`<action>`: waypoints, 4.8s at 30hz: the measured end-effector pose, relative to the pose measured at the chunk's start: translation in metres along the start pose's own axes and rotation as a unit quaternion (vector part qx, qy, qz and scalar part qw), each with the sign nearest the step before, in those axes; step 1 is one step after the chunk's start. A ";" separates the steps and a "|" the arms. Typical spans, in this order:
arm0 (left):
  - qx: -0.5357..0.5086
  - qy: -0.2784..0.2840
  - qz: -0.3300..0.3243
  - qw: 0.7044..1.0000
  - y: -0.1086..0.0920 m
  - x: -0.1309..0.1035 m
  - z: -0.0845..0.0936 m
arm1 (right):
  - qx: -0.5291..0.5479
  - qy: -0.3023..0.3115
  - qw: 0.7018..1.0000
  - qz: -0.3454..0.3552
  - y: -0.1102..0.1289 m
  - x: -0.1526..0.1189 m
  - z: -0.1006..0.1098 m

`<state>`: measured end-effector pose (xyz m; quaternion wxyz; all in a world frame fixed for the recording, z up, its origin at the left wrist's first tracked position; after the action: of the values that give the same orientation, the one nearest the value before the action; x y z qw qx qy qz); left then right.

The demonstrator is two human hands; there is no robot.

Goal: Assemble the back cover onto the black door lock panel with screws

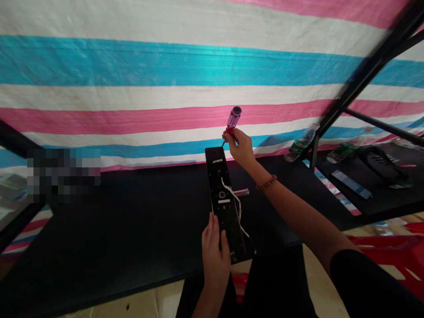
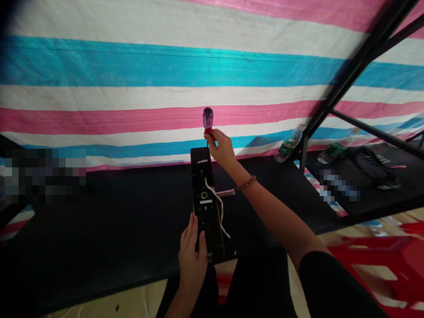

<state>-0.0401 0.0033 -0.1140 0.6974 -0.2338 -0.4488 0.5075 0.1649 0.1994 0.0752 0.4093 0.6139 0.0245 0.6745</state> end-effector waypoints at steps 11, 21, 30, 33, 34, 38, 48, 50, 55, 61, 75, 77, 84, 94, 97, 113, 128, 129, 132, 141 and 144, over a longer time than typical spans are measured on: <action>-0.006 -0.007 0.010 1.000 -0.001 0.001 0.001 | -0.029 0.047 0.998 0.028 0.013 -0.007 -0.011; -0.026 0.001 0.023 0.999 -0.007 0.003 0.002 | -0.002 -0.034 0.999 -0.031 0.004 -0.017 -0.004; 0.080 -0.011 0.064 0.995 0.041 0.056 0.078 | 0.008 -0.055 0.998 -0.036 0.001 -0.022 0.003; 0.114 0.116 0.021 0.987 0.060 0.074 0.076 | 0.011 -0.055 0.998 -0.036 0.004 -0.021 0.003; 0.116 0.141 0.011 0.983 0.063 0.077 0.075 | 0.013 -0.057 0.998 -0.034 0.006 -0.020 0.004; 0.116 0.187 0.009 0.975 0.064 0.083 0.069 | 0.027 -0.075 0.996 -0.031 0.015 -0.019 0.010; -0.287 0.048 0.282 0.914 0.046 0.089 0.077 | 0.107 -0.250 0.960 -0.067 0.014 -0.052 0.068; -0.424 0.002 0.324 0.845 0.028 0.087 0.078 | 0.115 -0.281 0.950 -0.080 0.008 -0.066 0.077; -0.614 0.004 0.334 0.715 -0.031 0.085 0.076 | 0.091 -0.277 0.948 -0.128 -0.001 -0.096 0.083; -0.734 0.067 0.307 0.602 -0.077 0.080 0.075 | 0.063 -0.271 0.947 -0.160 -0.006 -0.124 0.082; -0.798 0.109 0.195 0.560 -0.102 0.084 0.082 | 0.070 -0.254 0.938 -0.225 -0.010 -0.161 0.076; -0.801 0.108 0.193 0.557 -0.103 0.083 0.082 | 0.067 -0.250 0.939 -0.229 -0.010 -0.165 0.076; -0.754 0.073 0.209 0.619 -0.095 0.083 0.082 | 0.052 -0.244 0.938 -0.242 -0.013 -0.173 0.078; 0.025 0.039 0.074 0.996 0.043 0.107 0.077 | 0.088 -0.319 0.896 -0.297 -0.044 -0.203 0.090; 0.061 0.064 0.064 0.994 0.061 0.102 0.070 | 0.106 -0.337 0.883 -0.307 -0.049 -0.209 0.094; 0.051 -0.024 0.080 0.995 0.033 0.081 0.071 | 0.077 -0.320 0.888 -0.321 -0.050 -0.213 0.093; -0.162 0.089 0.150 0.971 -0.002 0.027 -0.013 | 0.047 -0.159 0.975 -0.149 0.018 -0.058 0.046; -0.164 0.087 0.151 0.971 -0.002 0.027 -0.013 | 0.037 -0.128 0.979 -0.156 0.010 -0.050 0.038; -0.173 0.081 0.157 0.969 -0.001 0.026 -0.013 | -0.001 -0.033 0.982 -0.185 -0.020 -0.044 0.013; -0.189 0.096 0.167 0.963 0.003 0.024 -0.015 | 0.006 -0.072 0.982 -0.173 -0.025 -0.050 0.015; -0.194 0.090 0.167 0.963 0.003 0.025 -0.015 | 0.084 -0.131 0.975 -0.157 -0.015 -0.039 0.022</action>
<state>-0.0271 0.0295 -0.1137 0.5819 -0.4808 -0.4284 0.4968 0.1874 0.1765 0.0415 0.4563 0.7177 0.1236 0.5114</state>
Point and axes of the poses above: each hand's wrist, its own x-axis towards the middle knuckle, its own z-axis out of the back of the hand, y = z × x, the point moved 7 cm from there along x, towards the middle knuckle, and after that the axes turned 3 degrees about x, right-handed, at the moved point
